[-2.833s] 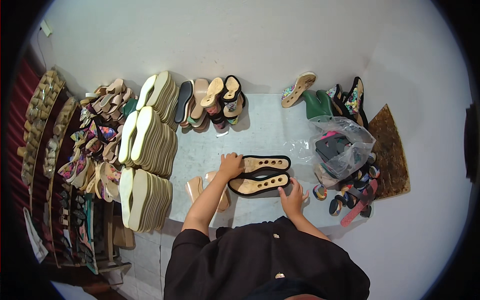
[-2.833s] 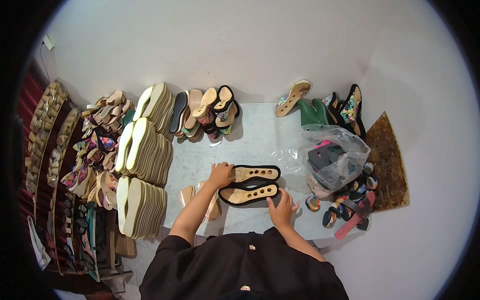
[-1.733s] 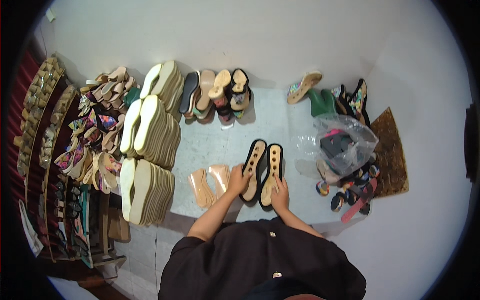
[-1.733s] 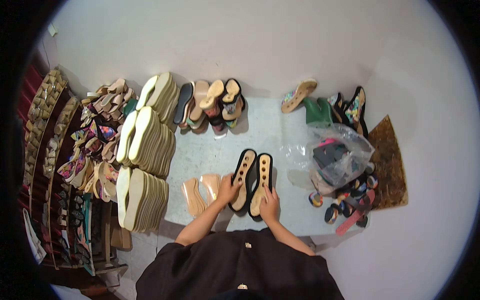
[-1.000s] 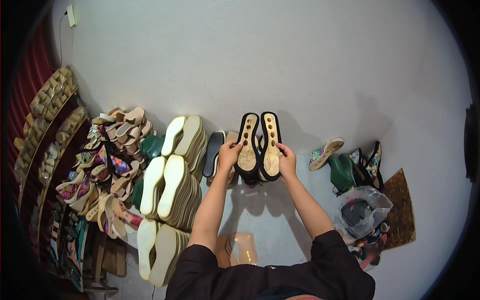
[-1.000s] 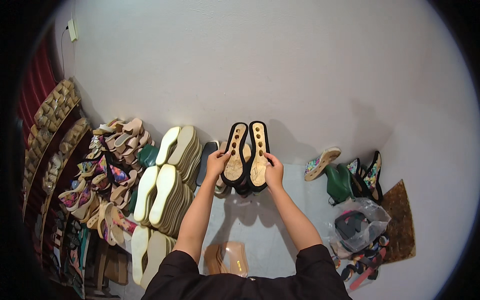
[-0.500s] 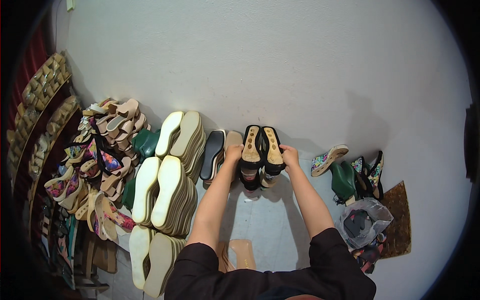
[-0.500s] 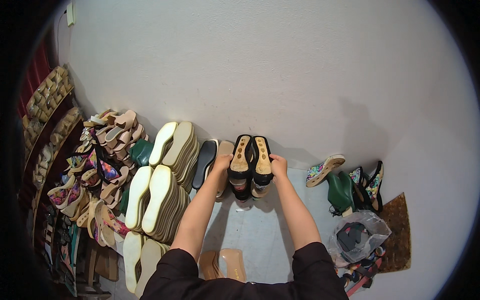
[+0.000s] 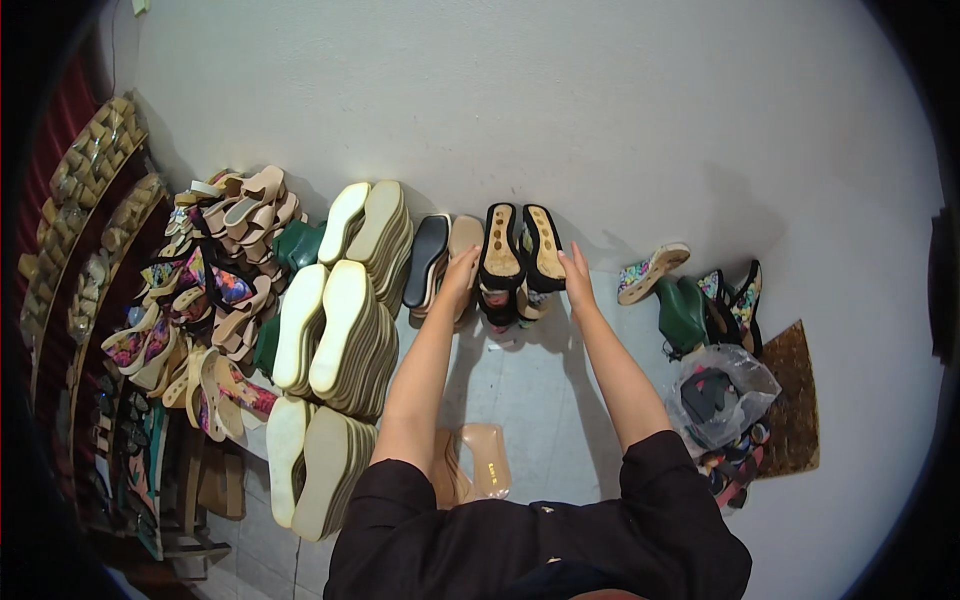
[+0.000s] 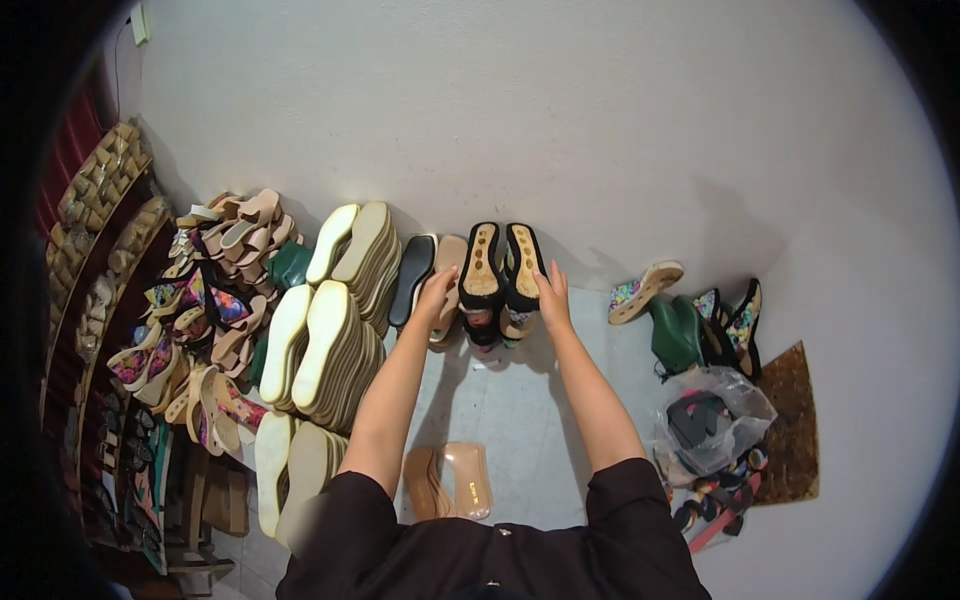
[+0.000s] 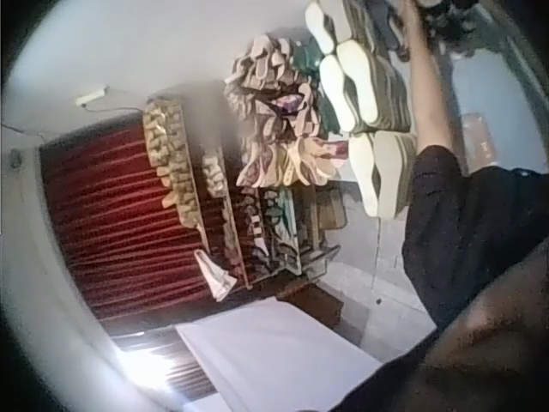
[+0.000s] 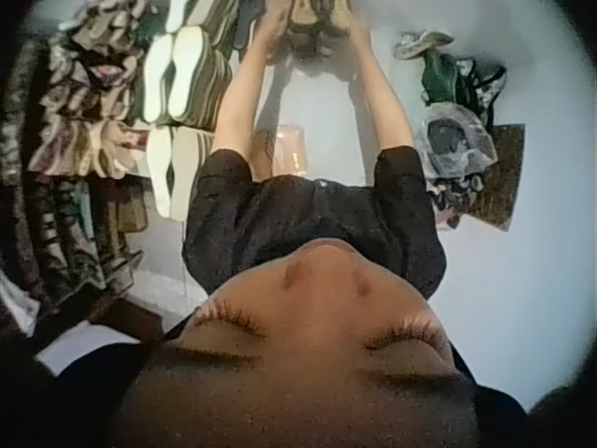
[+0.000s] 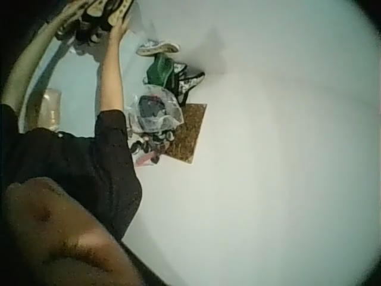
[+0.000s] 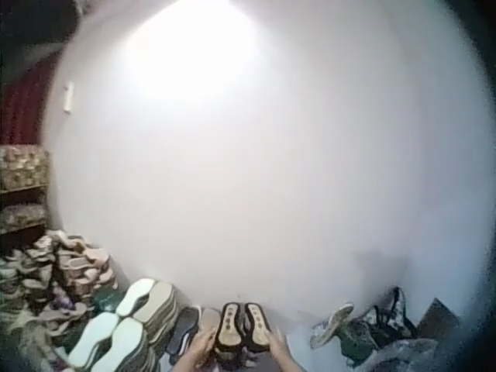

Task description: Sorting and organizing various shoe soles, insoles, and wooden lasts on a production workbench.

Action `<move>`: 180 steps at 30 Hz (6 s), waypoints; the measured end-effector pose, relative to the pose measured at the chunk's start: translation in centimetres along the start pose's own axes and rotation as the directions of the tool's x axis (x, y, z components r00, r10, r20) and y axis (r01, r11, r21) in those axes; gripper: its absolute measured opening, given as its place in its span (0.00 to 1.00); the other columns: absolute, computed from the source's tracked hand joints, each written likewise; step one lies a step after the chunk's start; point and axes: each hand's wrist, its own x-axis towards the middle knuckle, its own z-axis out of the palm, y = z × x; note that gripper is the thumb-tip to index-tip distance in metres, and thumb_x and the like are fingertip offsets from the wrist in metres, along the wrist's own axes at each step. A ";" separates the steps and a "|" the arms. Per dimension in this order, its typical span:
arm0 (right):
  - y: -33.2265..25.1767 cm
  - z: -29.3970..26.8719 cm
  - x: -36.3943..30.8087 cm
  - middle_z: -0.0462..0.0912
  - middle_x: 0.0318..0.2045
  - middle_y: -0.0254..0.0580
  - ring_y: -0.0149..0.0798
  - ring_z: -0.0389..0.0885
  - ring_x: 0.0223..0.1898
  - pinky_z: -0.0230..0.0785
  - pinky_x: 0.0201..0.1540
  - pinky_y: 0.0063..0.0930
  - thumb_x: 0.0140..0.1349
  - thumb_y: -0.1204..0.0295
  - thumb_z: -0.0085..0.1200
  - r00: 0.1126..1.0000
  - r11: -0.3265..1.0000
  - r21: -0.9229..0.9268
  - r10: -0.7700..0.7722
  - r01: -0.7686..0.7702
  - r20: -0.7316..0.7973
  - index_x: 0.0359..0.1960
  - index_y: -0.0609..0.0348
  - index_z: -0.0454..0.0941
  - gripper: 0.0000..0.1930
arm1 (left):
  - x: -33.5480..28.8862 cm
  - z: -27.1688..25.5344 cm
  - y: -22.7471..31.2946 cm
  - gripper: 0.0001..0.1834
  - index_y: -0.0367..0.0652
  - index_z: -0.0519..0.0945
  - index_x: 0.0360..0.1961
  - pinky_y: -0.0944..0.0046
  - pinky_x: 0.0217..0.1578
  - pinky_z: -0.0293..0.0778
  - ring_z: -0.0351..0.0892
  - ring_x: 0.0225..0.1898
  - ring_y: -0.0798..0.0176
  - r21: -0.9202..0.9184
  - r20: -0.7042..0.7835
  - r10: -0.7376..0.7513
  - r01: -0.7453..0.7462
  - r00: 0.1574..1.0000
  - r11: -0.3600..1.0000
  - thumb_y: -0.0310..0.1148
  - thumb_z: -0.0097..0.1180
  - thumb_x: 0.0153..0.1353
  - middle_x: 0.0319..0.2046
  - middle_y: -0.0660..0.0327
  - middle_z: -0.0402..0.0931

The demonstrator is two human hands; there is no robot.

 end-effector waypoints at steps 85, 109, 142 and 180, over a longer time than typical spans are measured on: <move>9.6 -41.2 -29.3 0.49 0.68 0.37 0.55 0.37 0.69 0.26 0.55 0.76 0.43 0.65 0.58 0.958 0.582 -0.803 -0.140 -0.126 -0.252 0.45 0.52 0.75 0.23 | -18.4 37.6 -11.9 0.46 0.36 0.44 0.67 0.59 0.64 0.45 0.47 0.67 0.49 0.212 0.465 0.251 -0.382 0.849 0.899 0.49 0.54 0.58 0.65 0.43 0.48; 12.6 -41.0 -5.3 0.69 0.52 0.36 0.46 0.55 0.63 0.35 0.57 0.71 0.49 0.61 0.60 0.818 0.595 -0.788 -0.368 -0.158 -0.442 0.46 0.51 0.74 0.22 | -26.2 40.3 -22.7 0.33 0.53 0.58 0.65 0.21 0.52 0.31 0.37 0.68 0.40 0.590 0.719 0.218 -0.746 0.660 0.309 0.53 0.41 0.61 0.67 0.47 0.43; 8.0 -31.0 6.7 0.69 0.54 0.35 0.41 0.62 0.60 0.45 0.58 0.65 0.48 0.69 0.53 0.884 0.282 -0.894 -0.416 0.349 0.213 0.54 0.48 0.65 0.27 | -23.4 20.3 -22.5 0.26 0.45 0.65 0.59 0.35 0.58 0.29 0.70 0.54 0.51 0.597 -0.303 0.063 0.138 0.951 0.790 0.40 0.40 0.59 0.47 0.53 0.76; -3.7 -25.2 -16.3 0.80 0.35 0.32 0.36 0.75 0.43 0.33 0.60 0.54 0.54 0.58 0.57 0.833 0.719 -0.433 -0.398 0.544 0.385 0.41 0.51 0.75 0.16 | -30.1 8.4 -20.3 0.17 0.45 0.80 0.44 0.30 0.55 0.41 0.76 0.42 0.49 0.857 -0.351 0.105 0.273 0.931 0.437 0.40 0.49 0.55 0.34 0.55 0.80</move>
